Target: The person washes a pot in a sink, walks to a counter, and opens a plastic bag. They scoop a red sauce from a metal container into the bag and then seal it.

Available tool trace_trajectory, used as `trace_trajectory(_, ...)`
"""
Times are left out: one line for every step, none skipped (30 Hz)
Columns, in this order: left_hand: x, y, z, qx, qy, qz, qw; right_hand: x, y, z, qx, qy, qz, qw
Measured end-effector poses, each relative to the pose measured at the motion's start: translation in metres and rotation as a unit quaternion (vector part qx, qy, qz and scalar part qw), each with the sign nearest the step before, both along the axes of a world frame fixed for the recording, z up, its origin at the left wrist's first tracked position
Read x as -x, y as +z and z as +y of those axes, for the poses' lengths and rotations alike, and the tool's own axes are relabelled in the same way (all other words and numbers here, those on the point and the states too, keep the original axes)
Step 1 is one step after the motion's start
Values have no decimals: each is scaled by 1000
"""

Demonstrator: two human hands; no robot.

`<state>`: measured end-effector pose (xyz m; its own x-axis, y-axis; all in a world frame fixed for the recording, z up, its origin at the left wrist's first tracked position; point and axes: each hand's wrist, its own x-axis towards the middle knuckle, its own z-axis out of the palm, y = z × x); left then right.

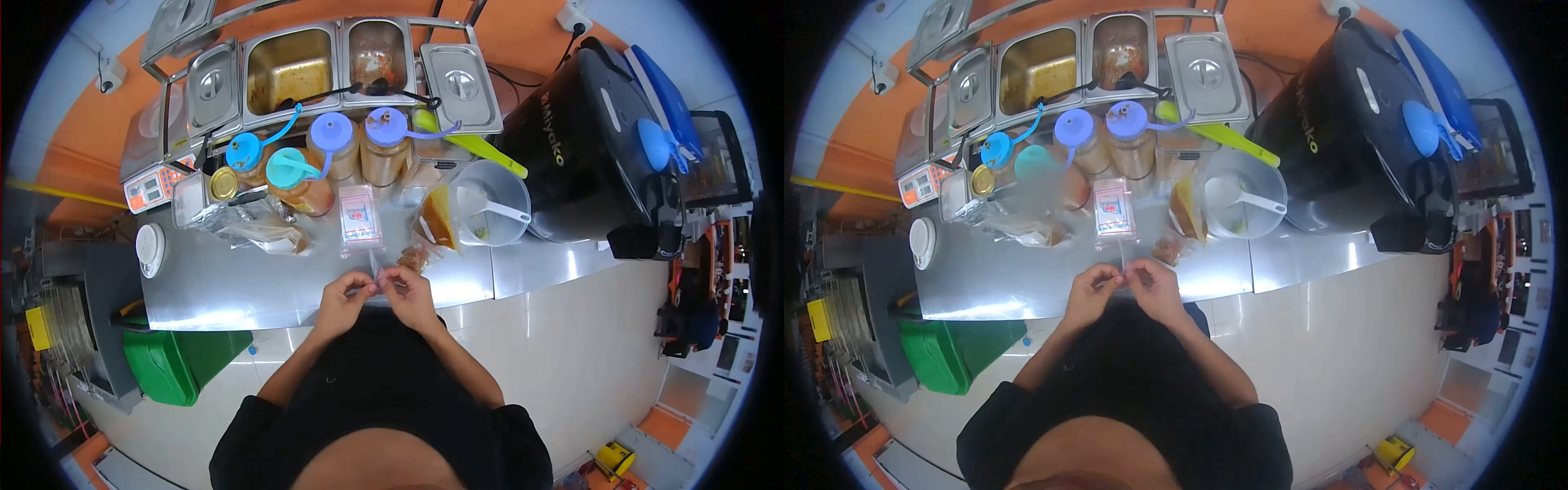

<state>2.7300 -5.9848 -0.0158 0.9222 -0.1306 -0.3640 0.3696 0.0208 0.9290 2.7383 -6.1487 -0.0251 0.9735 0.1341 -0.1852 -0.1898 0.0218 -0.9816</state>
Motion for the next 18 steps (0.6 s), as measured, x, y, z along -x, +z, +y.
trace_trajectory(0, 1, -3, 1, 0, -4, 1000, -4, 7, -2, 108, 31, -81, 990)
trace_trajectory(0, 3, -6, -85, -1, -94, 992, -7, 13, -2, 108, 31, -85, 990)
trace_trajectory(0, 5, -6, -170, -1, -181, 969, -9, 18, -1, 158, 65, -89, 981)
trace_trajectory(-1, 5, -5, -171, 0, -184, 968, -11, 20, 0, 207, 98, -92, 969)
trace_trajectory(-2, 4, -4, -196, -16, -220, 955, -12, 17, 2, 216, 90, -109, 966)
trace_trajectory(-3, 3, -2, -222, -32, -256, 940, -14, 15, 2, 216, 91, -112, 966)
trace_trajectory(-3, 1, -1, -222, -30, -257, 940, -17, 14, 1, 178, 102, -114, 972)
trace_trajectory(-4, -1, 0, -205, -20, -251, 946, -20, 15, -1, 141, 113, -116, 977)
trace_trajectory(-6, -2, 1, -188, -10, -246, 951, -23, 15, -3, 142, 113, -120, 976)
trace_trajectory(-7, -1, 1, -188, -7, -248, 950, -26, 14, -4, 139, 120, -115, 976)
trace_trajectory(-7, -1, 1, -198, -3, -253, 947, -29, 13, -4, 136, 128, -111, 976)
trace_trajectory(-8, 0, 2, -208, 2, -258, 943, -29, 11, -3, 136, 131, -113, 976)
trace_trajectory(-8, -1, 1, -209, 6, -260, 943, -27, 9, 0, 130, 131, -104, 977)
trace_trajectory(-8, -3, 0, -207, 3, -265, 942, -27, 11, 2, 124, 131, -93, 979)
trace_trajectory(-7, -6, 0, -205, 1, -270, 941, -27, 13, 2, 125, 134, -95, 978)
trace_trajectory(-7, -9, -1, -205, 5, -272, 940, -28, 17, 1, 189, 139, -132, 963)
trace_trajectory(-7, -11, -2, -209, 9, -305, 929, -30, 20, 1, 251, 143, -169, 942)
trace_trajectory(-7, -13, -2, -213, 10, -336, 917, -31, 19, 2, 251, 145, -171, 942)
